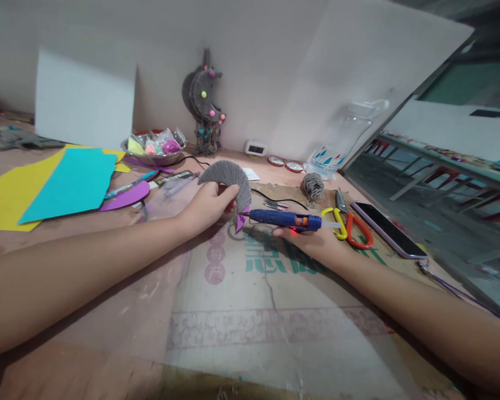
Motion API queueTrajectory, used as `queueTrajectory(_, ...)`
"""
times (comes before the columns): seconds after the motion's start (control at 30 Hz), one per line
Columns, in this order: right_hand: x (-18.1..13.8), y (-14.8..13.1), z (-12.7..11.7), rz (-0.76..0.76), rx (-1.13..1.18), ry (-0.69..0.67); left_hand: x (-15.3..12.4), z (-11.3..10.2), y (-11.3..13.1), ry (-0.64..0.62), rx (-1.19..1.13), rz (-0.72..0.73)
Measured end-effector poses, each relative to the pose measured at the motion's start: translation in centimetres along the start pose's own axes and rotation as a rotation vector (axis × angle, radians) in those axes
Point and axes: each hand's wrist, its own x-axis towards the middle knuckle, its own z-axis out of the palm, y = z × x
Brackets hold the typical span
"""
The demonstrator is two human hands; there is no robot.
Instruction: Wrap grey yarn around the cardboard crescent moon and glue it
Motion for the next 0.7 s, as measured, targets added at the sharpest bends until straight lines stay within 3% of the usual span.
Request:
queueTrajectory(0.2, 0.00, -0.31, 0.08, 0.059, 0.034, 0.011, 0.01, 0.05, 0.13, -0.003, -0.053, -0.031)
queueTrajectory(0.7, -0.04, -0.49, -0.01, 0.039, 0.054, 0.082, 0.09, 0.08, 0.42, 0.016, -0.109, -0.094)
